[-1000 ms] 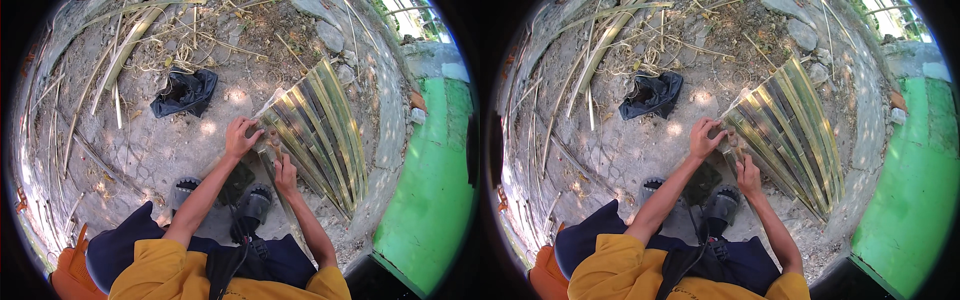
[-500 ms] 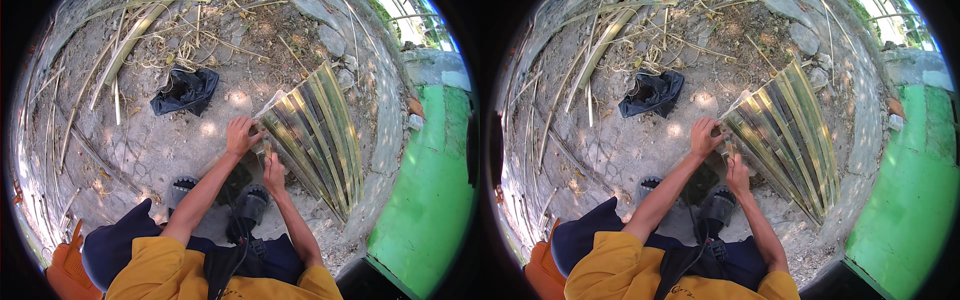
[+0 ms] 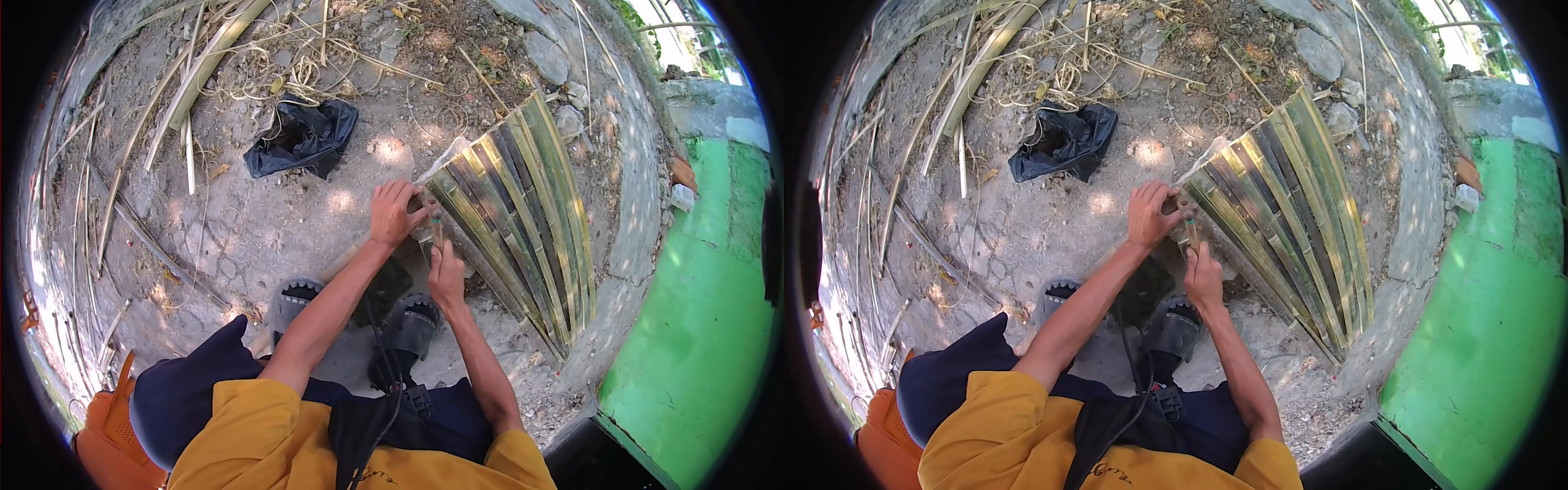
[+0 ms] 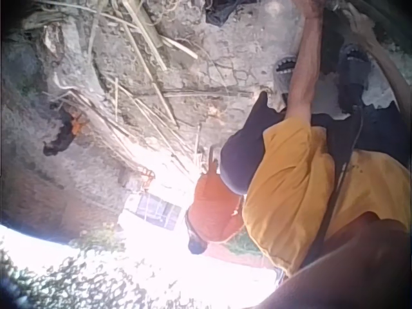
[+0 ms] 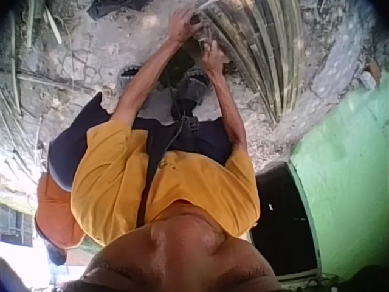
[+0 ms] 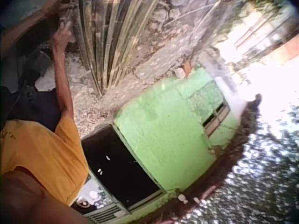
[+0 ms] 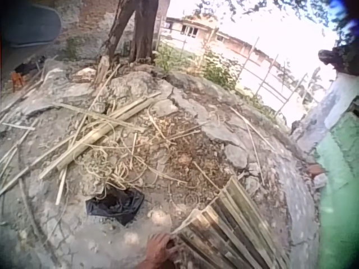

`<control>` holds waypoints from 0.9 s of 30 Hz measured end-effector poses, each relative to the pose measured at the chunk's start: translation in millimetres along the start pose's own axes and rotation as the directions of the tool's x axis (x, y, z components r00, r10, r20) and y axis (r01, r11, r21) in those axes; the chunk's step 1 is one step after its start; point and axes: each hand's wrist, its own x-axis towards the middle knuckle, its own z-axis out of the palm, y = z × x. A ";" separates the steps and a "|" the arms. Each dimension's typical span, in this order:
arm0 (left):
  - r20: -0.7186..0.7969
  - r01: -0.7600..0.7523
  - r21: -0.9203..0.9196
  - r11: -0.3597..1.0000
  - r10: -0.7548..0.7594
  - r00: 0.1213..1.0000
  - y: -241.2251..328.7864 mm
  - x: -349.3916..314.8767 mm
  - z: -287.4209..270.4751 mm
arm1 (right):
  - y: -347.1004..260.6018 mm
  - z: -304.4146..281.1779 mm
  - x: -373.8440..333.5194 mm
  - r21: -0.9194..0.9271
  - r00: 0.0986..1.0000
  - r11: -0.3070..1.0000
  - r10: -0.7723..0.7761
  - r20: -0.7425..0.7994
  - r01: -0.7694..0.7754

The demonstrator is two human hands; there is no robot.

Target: The person constructs a flat panel of bamboo strips by laying them across a wooden support and hammering small nails through the strips into the wood.

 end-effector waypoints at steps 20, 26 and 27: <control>-0.004 0.005 -0.016 1.000 -0.005 1.000 0.5 0.4 -3.5 | -9.2 -26.1 5.8 0.072 0.998 0.996 -0.057 -0.014 0.058; -0.025 -0.006 -0.010 1.000 0.005 1.000 0.3 1.9 -3.3 | 6.3 -29.6 -1.6 0.017 0.981 0.981 -0.193 -0.026 0.193; -0.031 -0.004 -0.006 1.000 0.004 1.000 -2.7 1.8 -2.6 | 5.9 -30.6 -1.6 0.030 0.980 0.980 -0.196 -0.014 0.197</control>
